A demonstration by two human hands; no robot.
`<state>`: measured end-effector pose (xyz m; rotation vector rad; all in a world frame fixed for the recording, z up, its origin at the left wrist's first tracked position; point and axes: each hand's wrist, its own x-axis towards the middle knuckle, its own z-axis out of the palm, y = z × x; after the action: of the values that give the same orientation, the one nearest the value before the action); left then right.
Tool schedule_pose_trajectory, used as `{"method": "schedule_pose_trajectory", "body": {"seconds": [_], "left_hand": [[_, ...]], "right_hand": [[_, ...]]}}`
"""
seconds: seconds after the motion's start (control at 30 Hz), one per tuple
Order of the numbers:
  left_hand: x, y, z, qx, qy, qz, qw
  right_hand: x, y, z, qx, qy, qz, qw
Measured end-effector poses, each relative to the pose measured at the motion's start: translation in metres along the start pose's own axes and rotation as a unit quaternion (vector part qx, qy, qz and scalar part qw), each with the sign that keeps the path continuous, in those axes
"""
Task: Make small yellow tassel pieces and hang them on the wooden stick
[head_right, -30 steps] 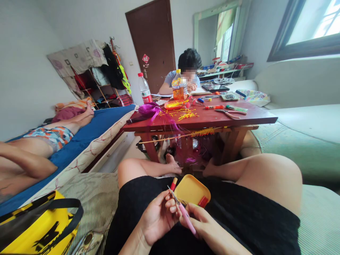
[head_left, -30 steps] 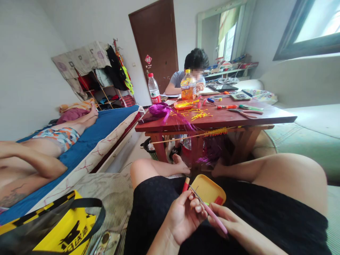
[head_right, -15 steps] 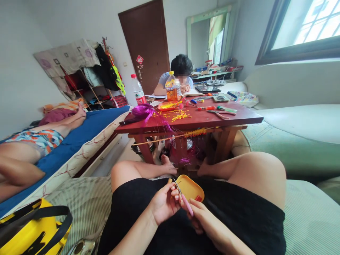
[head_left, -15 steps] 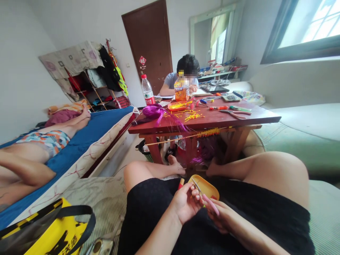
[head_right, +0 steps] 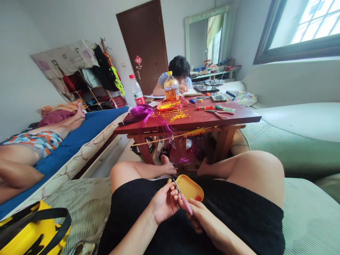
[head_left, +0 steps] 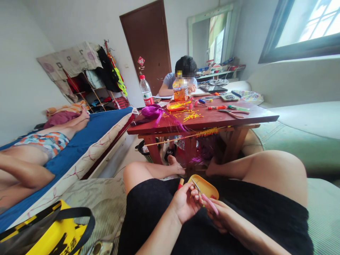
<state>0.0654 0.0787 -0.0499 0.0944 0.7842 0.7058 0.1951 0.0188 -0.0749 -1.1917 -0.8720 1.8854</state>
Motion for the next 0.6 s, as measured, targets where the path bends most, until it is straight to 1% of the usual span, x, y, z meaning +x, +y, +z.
{"method": "schedule_pose_trajectory", "body": {"seconds": [0.37,0.6], "left_hand": [[0.0026,-0.0008,-0.0021,0.0,0.003,-0.002,1.0],[0.0041,-0.0008,-0.0045,0.006,-0.001,0.001,1.0]], "right_hand": [[-0.0003,-0.0005,0.0001,0.006,0.001,0.004,1.0],[-0.0009,0.0003,0.001,0.006,0.021,0.009,1.0]]}}
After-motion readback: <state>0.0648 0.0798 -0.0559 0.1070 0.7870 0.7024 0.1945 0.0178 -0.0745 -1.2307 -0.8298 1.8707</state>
